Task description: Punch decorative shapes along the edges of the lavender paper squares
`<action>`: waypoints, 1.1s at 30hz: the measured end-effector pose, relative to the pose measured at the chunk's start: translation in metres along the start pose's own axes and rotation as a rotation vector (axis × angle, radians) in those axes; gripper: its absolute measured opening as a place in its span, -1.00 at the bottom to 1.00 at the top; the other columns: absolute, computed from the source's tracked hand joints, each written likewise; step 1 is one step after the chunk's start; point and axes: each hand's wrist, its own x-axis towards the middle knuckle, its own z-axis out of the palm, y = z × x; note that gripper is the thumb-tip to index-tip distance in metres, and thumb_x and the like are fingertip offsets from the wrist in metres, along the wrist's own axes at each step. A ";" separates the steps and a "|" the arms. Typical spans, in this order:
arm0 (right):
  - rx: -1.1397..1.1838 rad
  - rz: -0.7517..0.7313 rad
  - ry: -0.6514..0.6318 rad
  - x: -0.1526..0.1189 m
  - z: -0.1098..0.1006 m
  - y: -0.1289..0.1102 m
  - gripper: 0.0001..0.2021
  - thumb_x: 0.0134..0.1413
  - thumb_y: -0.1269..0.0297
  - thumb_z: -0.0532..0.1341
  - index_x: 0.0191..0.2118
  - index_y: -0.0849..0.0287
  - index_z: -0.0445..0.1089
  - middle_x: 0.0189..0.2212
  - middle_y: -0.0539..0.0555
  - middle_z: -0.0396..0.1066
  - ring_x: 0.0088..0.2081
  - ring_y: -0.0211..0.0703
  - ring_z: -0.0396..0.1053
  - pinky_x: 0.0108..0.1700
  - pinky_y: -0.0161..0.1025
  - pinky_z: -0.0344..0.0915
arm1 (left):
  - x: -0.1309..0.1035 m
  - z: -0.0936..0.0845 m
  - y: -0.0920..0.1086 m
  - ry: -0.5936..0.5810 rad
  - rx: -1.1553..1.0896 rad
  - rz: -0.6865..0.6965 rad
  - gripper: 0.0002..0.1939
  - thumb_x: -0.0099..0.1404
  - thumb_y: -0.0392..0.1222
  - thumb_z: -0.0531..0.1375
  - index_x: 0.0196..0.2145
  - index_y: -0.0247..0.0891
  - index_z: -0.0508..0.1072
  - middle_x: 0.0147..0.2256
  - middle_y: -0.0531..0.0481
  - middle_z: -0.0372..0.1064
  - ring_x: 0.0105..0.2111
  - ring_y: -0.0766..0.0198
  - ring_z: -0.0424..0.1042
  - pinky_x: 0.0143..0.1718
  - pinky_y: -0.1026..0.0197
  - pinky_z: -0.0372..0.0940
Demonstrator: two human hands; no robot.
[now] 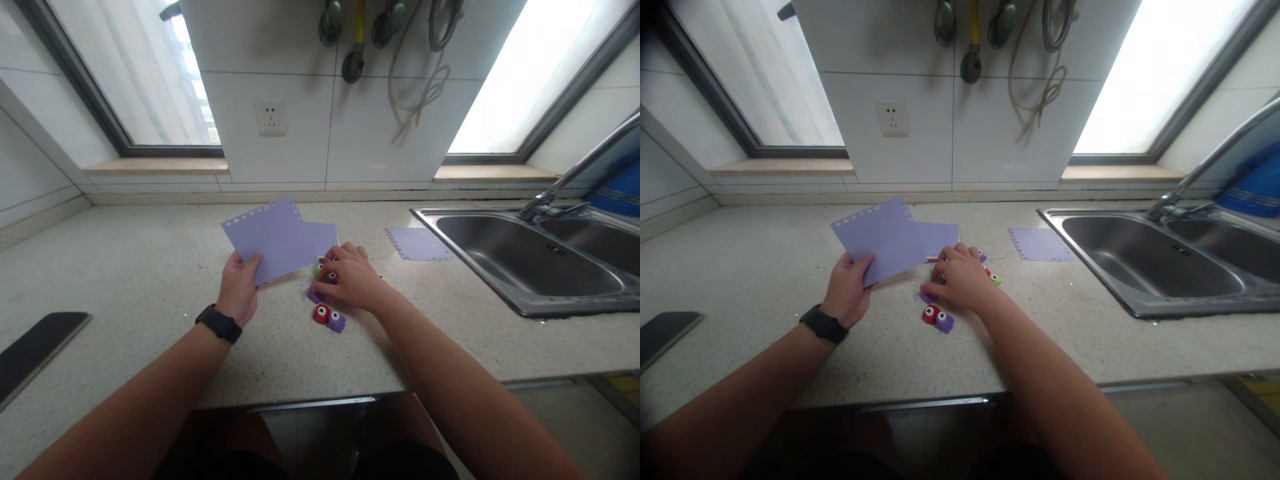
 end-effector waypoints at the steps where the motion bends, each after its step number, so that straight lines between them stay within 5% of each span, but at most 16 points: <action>1: 0.000 -0.011 -0.016 0.000 0.000 0.000 -0.66 0.13 -0.18 0.39 -0.31 -0.01 0.64 -0.11 0.11 0.48 0.00 0.14 0.30 0.03 0.06 0.09 | 0.000 0.000 0.000 0.001 0.001 -0.001 -0.63 0.18 -0.18 0.42 -0.05 -0.20 0.55 -0.06 -0.08 0.60 -0.08 0.09 0.58 0.11 -0.12 0.43; 13: -0.013 -0.086 -0.090 -0.003 0.001 0.003 -0.66 0.07 -0.19 0.41 -0.24 -0.05 0.66 -0.08 0.13 0.49 0.01 0.17 0.28 0.05 0.09 0.11 | 0.000 -0.001 -0.002 -0.024 0.019 0.015 -0.64 0.21 -0.15 0.42 -0.04 -0.20 0.55 -0.04 -0.12 0.59 -0.04 0.07 0.56 0.13 -0.12 0.40; 23: -0.014 -0.131 -0.104 -0.004 -0.004 -0.004 -0.80 0.10 0.02 0.42 -0.27 0.00 0.62 -0.13 0.11 0.51 -0.03 0.13 0.30 0.01 0.05 0.11 | -0.001 0.000 -0.002 -0.032 0.019 0.022 -0.63 0.19 -0.17 0.43 -0.04 -0.21 0.56 -0.03 -0.11 0.60 -0.04 0.07 0.56 0.20 -0.15 0.34; 33: 0.322 -0.032 0.105 -0.009 -0.017 0.011 -0.88 0.14 0.25 0.33 -0.19 0.09 0.53 -0.16 0.08 0.50 -0.24 -0.15 0.44 -0.14 -0.18 0.33 | 0.000 -0.001 -0.003 -0.042 0.030 0.035 -0.65 0.21 -0.17 0.41 -0.04 -0.22 0.56 -0.01 -0.17 0.58 -0.01 0.05 0.56 0.18 -0.14 0.35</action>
